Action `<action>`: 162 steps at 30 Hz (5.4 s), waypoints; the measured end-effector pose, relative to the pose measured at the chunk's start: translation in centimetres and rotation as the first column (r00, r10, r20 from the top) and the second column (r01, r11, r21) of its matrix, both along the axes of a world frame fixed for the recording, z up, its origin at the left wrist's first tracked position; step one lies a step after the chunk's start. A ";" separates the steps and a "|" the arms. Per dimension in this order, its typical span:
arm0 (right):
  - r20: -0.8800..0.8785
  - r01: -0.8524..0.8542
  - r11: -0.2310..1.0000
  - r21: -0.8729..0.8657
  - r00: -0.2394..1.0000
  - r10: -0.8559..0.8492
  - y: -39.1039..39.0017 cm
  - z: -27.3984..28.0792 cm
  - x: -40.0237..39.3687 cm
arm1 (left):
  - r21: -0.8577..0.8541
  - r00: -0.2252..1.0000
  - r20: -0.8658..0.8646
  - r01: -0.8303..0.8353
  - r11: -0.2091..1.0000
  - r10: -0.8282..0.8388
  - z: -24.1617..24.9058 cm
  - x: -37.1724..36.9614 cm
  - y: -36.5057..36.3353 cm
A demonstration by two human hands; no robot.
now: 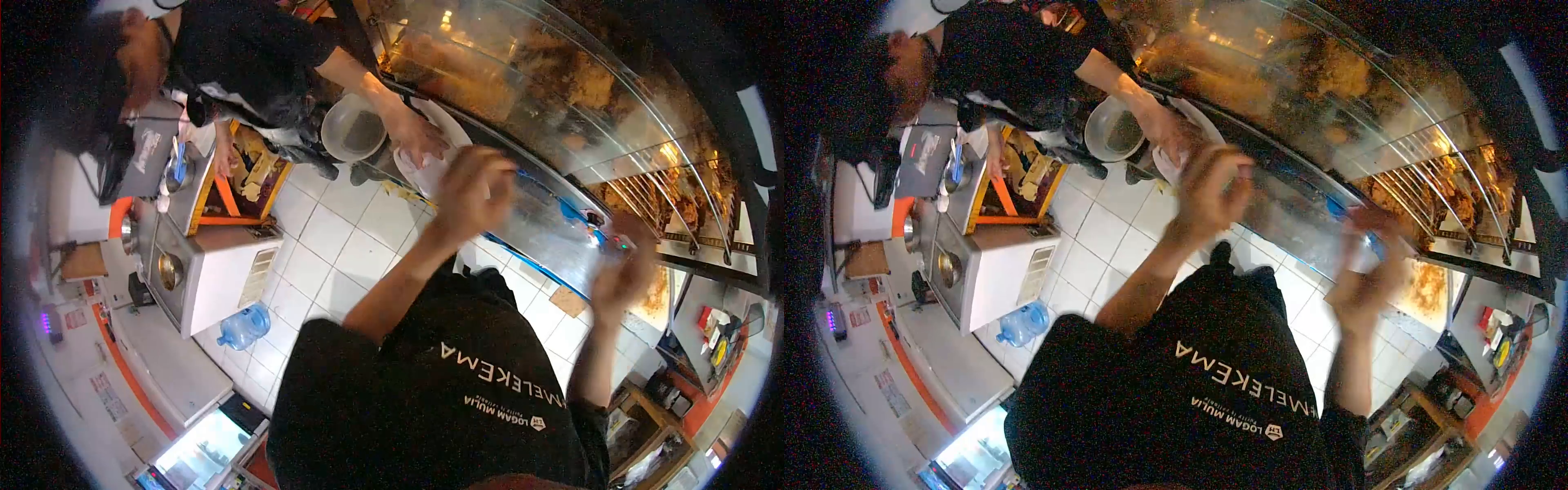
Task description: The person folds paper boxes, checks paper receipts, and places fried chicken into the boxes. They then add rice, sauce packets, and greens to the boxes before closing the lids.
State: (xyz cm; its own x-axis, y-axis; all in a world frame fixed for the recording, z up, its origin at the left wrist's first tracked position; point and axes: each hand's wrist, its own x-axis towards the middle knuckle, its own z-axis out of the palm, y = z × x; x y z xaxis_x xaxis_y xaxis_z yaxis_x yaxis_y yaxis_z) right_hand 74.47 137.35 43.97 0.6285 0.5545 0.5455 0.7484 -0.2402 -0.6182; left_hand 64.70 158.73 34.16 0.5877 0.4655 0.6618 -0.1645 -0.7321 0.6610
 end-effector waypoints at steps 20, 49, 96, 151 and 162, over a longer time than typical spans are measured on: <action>-0.546 -0.624 0.582 -0.522 0.768 0.334 14.0 -27.1 0.9 | -0.348 0.851 -0.523 -0.158 0.924 -0.051 -17.6 -8.1 4.6; -0.233 -0.059 0.869 0.491 0.953 0.196 7.9 13.2 1.0 | 0.032 0.885 0.235 0.407 0.913 -0.403 19.9 2.7 3.4; 0.553 0.261 0.907 0.330 0.725 -0.410 4.7 16.5 2.8 | 0.792 0.992 0.064 0.017 0.610 -0.109 29.4 11.4 3.6; 0.341 0.272 0.961 -0.053 0.909 -0.239 -1.8 10.8 0.2 | 0.649 0.957 0.272 -0.263 0.713 0.105 26.8 10.1 5.7; 0.088 0.344 0.930 -0.128 0.938 -0.335 -9.3 6.4 0.9 | 0.551 0.919 0.349 -0.361 0.753 0.185 26.1 6.9 12.9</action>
